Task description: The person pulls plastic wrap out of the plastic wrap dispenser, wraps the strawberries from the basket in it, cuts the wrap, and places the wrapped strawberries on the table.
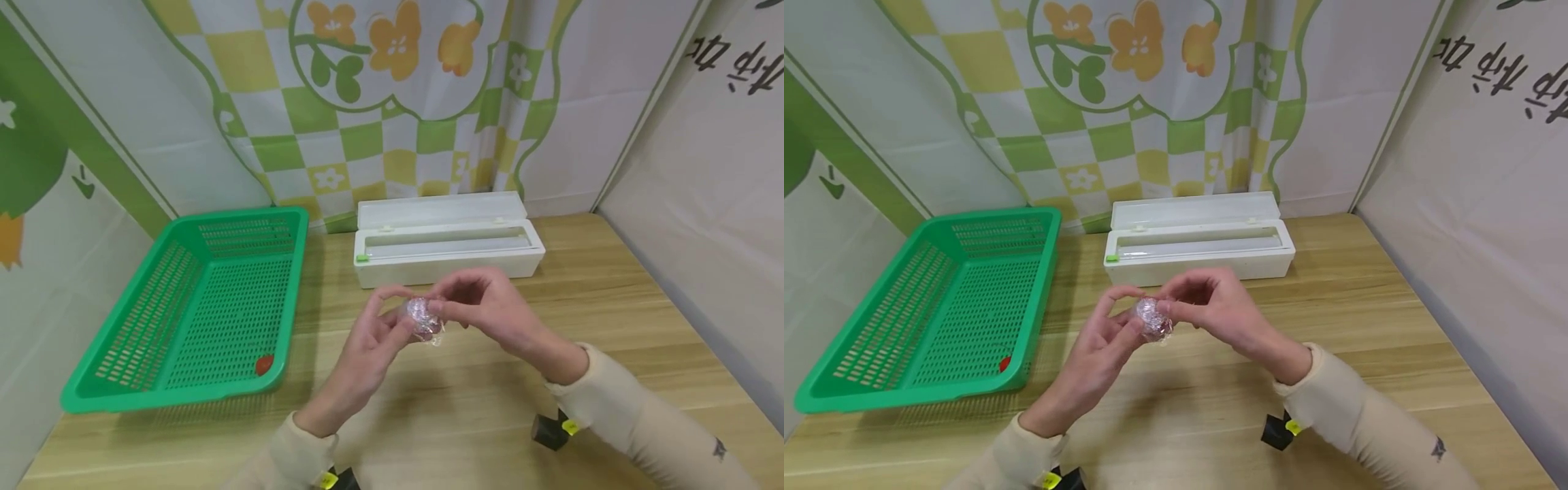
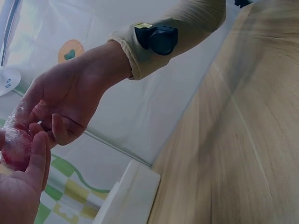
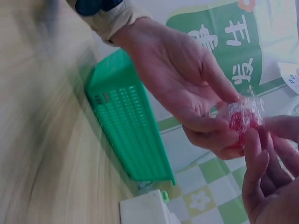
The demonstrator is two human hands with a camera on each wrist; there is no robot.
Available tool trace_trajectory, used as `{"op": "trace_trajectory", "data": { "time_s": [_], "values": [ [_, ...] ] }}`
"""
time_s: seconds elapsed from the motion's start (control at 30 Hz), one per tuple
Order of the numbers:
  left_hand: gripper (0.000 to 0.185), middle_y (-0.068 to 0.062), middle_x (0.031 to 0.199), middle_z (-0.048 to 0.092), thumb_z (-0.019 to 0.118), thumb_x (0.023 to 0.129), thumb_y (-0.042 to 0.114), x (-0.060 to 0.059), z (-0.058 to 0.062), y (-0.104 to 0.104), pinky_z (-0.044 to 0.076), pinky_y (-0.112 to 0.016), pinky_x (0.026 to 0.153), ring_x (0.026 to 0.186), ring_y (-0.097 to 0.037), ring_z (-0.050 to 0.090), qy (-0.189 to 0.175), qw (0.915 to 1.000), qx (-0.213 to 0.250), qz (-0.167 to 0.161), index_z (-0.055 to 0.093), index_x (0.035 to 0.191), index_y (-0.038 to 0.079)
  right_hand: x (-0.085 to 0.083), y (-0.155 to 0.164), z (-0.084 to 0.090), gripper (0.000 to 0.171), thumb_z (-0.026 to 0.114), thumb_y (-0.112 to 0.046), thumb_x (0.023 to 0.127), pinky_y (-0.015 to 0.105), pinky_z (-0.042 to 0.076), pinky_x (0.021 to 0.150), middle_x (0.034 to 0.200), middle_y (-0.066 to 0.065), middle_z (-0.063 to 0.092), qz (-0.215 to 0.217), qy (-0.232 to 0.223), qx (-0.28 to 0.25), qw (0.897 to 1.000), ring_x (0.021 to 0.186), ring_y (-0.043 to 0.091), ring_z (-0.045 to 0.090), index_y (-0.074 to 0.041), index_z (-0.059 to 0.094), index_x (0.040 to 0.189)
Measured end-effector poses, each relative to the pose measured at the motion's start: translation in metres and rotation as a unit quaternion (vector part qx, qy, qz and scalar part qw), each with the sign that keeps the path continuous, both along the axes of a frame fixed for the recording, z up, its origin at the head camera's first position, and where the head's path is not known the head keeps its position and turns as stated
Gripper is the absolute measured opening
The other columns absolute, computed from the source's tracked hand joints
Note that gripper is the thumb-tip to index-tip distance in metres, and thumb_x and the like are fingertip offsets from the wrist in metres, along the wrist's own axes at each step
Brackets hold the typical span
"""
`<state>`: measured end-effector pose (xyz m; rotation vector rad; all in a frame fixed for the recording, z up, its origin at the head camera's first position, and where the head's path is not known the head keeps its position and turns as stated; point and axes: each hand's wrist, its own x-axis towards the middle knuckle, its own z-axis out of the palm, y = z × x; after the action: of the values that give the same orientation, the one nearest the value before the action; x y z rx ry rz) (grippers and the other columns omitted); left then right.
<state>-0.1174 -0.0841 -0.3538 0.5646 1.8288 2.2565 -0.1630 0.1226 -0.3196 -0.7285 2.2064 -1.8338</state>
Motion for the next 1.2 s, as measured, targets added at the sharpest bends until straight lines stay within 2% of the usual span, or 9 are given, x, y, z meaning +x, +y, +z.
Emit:
{"op": "trace_trajectory", "data": {
  "time_s": [0.1, 0.27, 0.47, 0.57, 0.7, 0.87, 1.0, 1.1, 1.2],
  "values": [
    [0.037, -0.025, 0.133, 0.055, 0.042, 0.106, 0.015, 0.0009, 0.0003, 0.0012, 0.053, -0.032, 0.102, 0.113, -0.012, 0.065, 0.005, 0.9996, 0.015, -0.022, 0.033, 0.14, 0.002, -0.0005, 0.0017, -0.0004, 0.016, 0.071, -0.006, 0.088, 0.026, 0.048, 0.051, 0.087, -0.001, 0.069, 0.023, 0.035, -0.008, 0.999, 0.065, 0.012, 0.059, -0.004, 0.067, 0.103],
    [0.039, -0.008, 0.125, 0.059, 0.036, 0.108, 0.018, 0.0012, 0.0017, 0.0044, 0.053, -0.027, 0.099, 0.106, -0.01, 0.064, -0.025, 0.9978, 0.05, -0.035, 0.03, 0.141, 0.0, 0.0002, 0.0, -0.0043, 0.008, 0.066, 0.0, 0.09, 0.025, 0.047, 0.048, 0.09, 0.001, 0.069, 0.056, 0.085, -0.033, 0.994, 0.066, 0.013, 0.057, -0.003, 0.07, 0.097],
    [0.044, -0.012, 0.123, 0.057, 0.054, 0.101, 0.011, 0.0006, 0.004, 0.005, 0.056, -0.024, 0.089, 0.096, -0.01, 0.063, -0.035, 0.9994, -0.001, 0.006, 0.035, 0.139, 0.003, 0.0033, -0.0023, -0.0038, 0.014, 0.075, -0.002, 0.084, 0.025, 0.055, 0.054, 0.089, 0.007, 0.073, 0.044, 0.108, -0.005, 0.993, 0.069, 0.01, 0.062, -0.005, 0.075, 0.098],
    [0.044, -0.015, 0.121, 0.057, 0.057, 0.098, 0.005, -0.0005, 0.0046, 0.0033, 0.056, -0.022, 0.084, 0.091, -0.01, 0.062, -0.038, 0.999, -0.018, 0.016, 0.038, 0.138, 0.005, 0.0036, -0.0006, -0.0012, 0.015, 0.072, -0.002, 0.087, 0.025, 0.051, 0.051, 0.088, 0.009, 0.073, 0.045, 0.11, 0.003, 0.993, 0.066, 0.01, 0.06, -0.004, 0.076, 0.101],
    [0.04, -0.015, 0.116, 0.059, 0.054, 0.1, 0.005, -0.0023, 0.0043, 0.0015, 0.057, -0.022, 0.078, 0.085, -0.01, 0.062, -0.013, 0.9995, -0.027, 0.005, 0.043, 0.138, 0.004, 0.0028, 0.001, 0.0021, 0.012, 0.068, -0.004, 0.091, 0.024, 0.048, 0.049, 0.086, 0.01, 0.074, 0.045, 0.115, 0.012, 0.992, 0.064, 0.01, 0.06, -0.003, 0.076, 0.099],
    [0.039, -0.022, 0.108, 0.063, 0.053, 0.102, 0.011, -0.0029, 0.0052, 0.0013, 0.058, -0.023, 0.072, 0.079, -0.009, 0.063, 0.028, 0.9983, -0.047, -0.021, 0.046, 0.14, 0.005, 0.0036, 0.0003, 0.0029, 0.011, 0.078, -0.003, 0.082, 0.022, 0.047, 0.047, 0.09, 0.006, 0.068, 0.022, 0.15, 0.023, 0.988, 0.072, 0.01, 0.057, -0.01, 0.076, 0.091],
    [0.046, -0.026, 0.106, 0.061, 0.05, 0.103, 0.012, -0.0025, 0.007, 0.0006, 0.058, -0.023, 0.071, 0.077, -0.01, 0.064, 0.036, 0.9974, -0.045, -0.043, 0.036, 0.147, 0.007, 0.0046, -0.0011, 0.002, 0.017, 0.081, -0.001, 0.078, 0.024, 0.052, 0.051, 0.099, 0.008, 0.062, 0.015, 0.173, 0.011, 0.985, 0.087, 0.013, 0.057, -0.011, 0.075, 0.09],
    [0.05, -0.019, 0.101, 0.061, 0.047, 0.105, 0.013, -0.0022, 0.0075, 0.0001, 0.058, -0.023, 0.071, 0.077, -0.01, 0.063, 0.034, 0.9976, -0.025, -0.054, 0.024, 0.149, 0.013, 0.0051, -0.002, 0.0009, 0.016, 0.078, 0.001, 0.08, 0.025, 0.056, 0.057, 0.103, 0.008, 0.068, 0.018, 0.188, 0.002, 0.982, 0.09, 0.012, 0.062, -0.008, 0.075, 0.093],
    [0.046, -0.012, 0.095, 0.06, 0.044, 0.106, 0.013, -0.0021, 0.0083, -0.0001, 0.057, -0.023, 0.07, 0.076, -0.011, 0.061, 0.044, 0.9963, 0.001, -0.074, 0.018, 0.143, 0.019, 0.0046, -0.0015, 0.0003, 0.011, 0.074, 0.002, 0.084, 0.026, 0.057, 0.063, 0.097, 0.009, 0.072, 0.017, 0.198, -0.011, 0.98, 0.086, 0.01, 0.065, -0.004, 0.076, 0.093]
  ]
}}
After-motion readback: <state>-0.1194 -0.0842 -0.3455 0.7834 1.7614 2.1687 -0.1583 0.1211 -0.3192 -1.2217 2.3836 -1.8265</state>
